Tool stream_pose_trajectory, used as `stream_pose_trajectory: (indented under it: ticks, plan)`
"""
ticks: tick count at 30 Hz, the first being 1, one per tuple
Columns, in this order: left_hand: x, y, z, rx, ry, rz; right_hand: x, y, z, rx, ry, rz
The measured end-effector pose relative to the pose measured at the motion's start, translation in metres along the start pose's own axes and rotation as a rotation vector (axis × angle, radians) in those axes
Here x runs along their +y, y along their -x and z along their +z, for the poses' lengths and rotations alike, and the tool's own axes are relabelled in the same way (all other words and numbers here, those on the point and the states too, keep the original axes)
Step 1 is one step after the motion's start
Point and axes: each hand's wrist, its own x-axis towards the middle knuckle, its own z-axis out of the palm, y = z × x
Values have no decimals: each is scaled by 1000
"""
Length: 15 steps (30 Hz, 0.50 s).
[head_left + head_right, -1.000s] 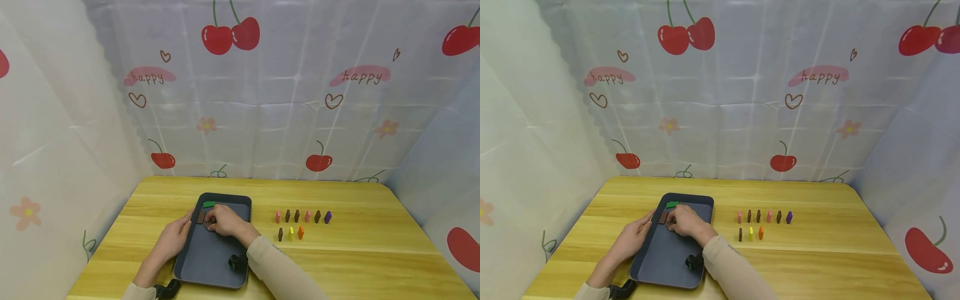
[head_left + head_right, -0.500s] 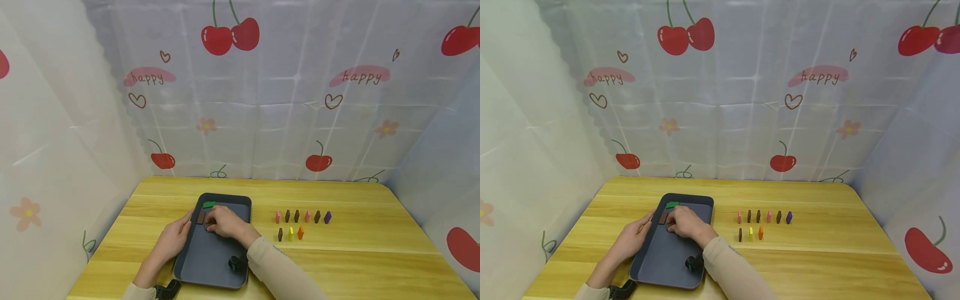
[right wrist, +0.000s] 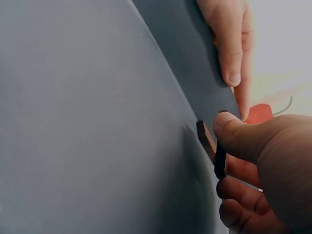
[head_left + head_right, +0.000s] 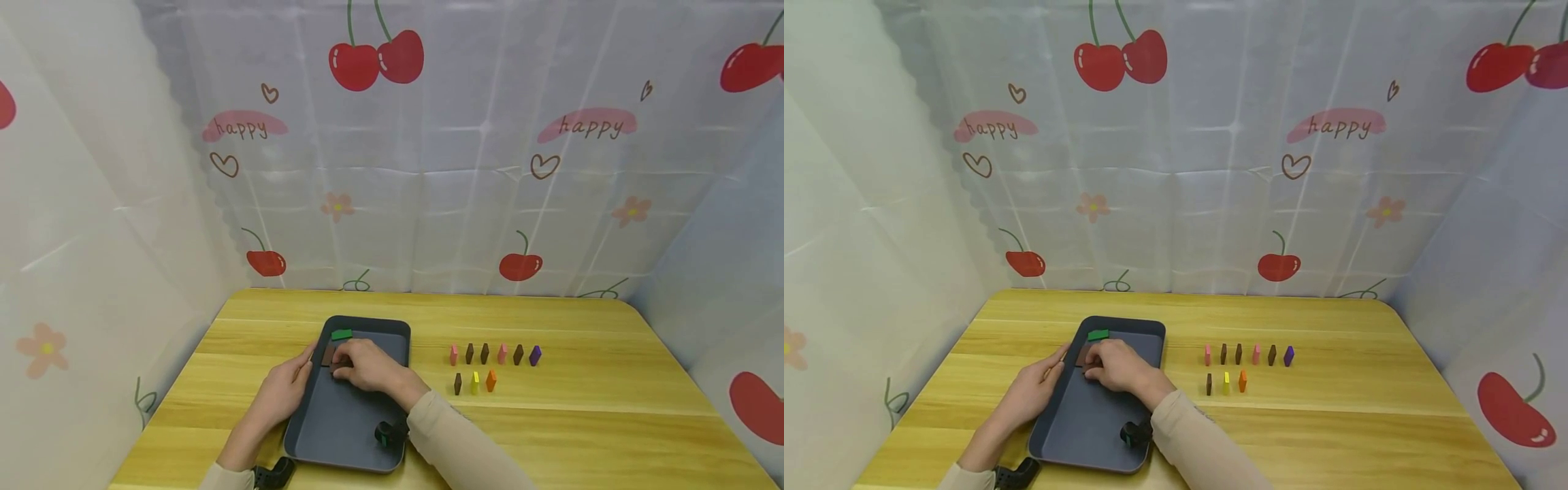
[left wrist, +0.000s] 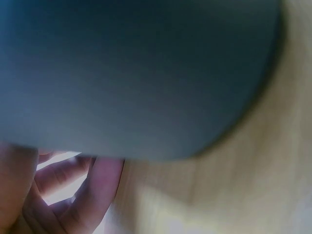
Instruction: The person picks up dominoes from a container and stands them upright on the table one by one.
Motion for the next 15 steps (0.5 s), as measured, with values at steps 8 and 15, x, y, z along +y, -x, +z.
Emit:
stream_pose_trajectory:
  ticks: [8,15]
  plan:
    - [0,-1,1,1,-6,-4,-4,6,-6,28,-52,-2]
    - [-1,-1,2,-1,-2,-7,-8,13,-13,34,-79,-23]
